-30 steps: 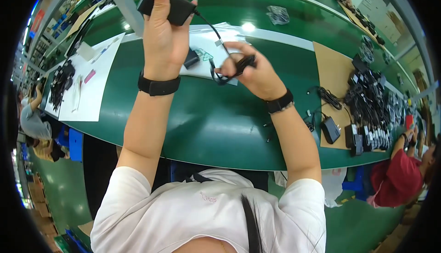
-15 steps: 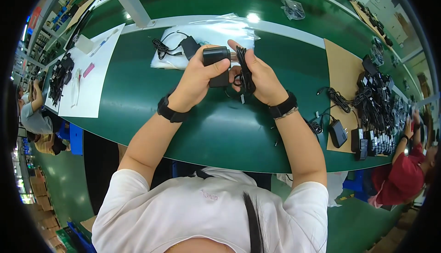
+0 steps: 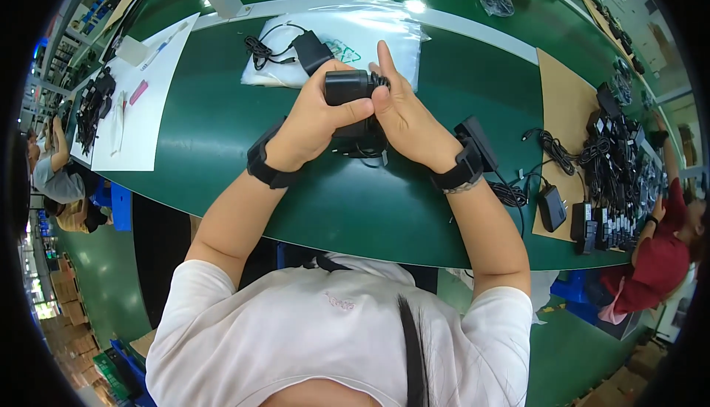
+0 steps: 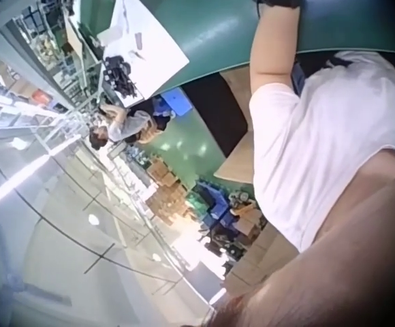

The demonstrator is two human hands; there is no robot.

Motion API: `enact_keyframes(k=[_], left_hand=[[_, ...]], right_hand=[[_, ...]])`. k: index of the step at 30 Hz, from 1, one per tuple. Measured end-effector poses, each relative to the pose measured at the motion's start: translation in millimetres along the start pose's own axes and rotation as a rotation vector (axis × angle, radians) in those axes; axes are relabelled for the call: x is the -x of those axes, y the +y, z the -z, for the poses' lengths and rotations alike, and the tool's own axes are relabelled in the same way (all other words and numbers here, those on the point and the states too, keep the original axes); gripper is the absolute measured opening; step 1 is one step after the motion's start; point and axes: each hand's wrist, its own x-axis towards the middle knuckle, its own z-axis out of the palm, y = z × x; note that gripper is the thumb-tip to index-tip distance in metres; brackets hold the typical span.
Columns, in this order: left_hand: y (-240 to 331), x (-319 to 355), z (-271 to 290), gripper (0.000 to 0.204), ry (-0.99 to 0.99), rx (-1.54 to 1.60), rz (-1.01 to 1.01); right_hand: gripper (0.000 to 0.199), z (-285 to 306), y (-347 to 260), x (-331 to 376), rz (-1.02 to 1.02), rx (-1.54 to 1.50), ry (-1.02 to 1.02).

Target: The person wraps power adapters by hand, winding the cord around each adapter and sliding them into plastic bags. This process is repeated for several more adapters before they are set aside on the table.

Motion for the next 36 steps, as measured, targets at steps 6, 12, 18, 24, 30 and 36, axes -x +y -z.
enact_keyframes(k=[6,12,18,24,30,36], left_hand=[[8.6,2.7,-2.8,0.041,-0.030,-0.031,-0.001],[30.3,5.8,2.7,0.045,0.356,-0.194,-0.316],[24.8,8.7,7.4,0.046,0.307,-0.212,-0.564],[11.1,11.8,-6.5,0.044,0.148,0.029,-0.331],[7.0,5.5,-9.9,0.042,0.244,0.195,-0.233],[5.2,4.9,-11.8,0.041,0.372,0.050,-0.190]], right_hand=[[0.073,-0.5,1.7,2.8,0.115,0.076,0.001],[0.061,5.9,-14.7,4.0,0.009,-0.065,0.416],[0.055,-17.3,-18.8,2.3,-0.737,-1.249,-0.113],[0.039,-11.0,-13.1,1.1,-0.522,-1.417,0.250],[0.027,-20.6,-24.0,1.1,-0.435,-0.818,0.264],[0.032,-25.0,-11.1,7.0,-0.322,-0.899,0.181]])
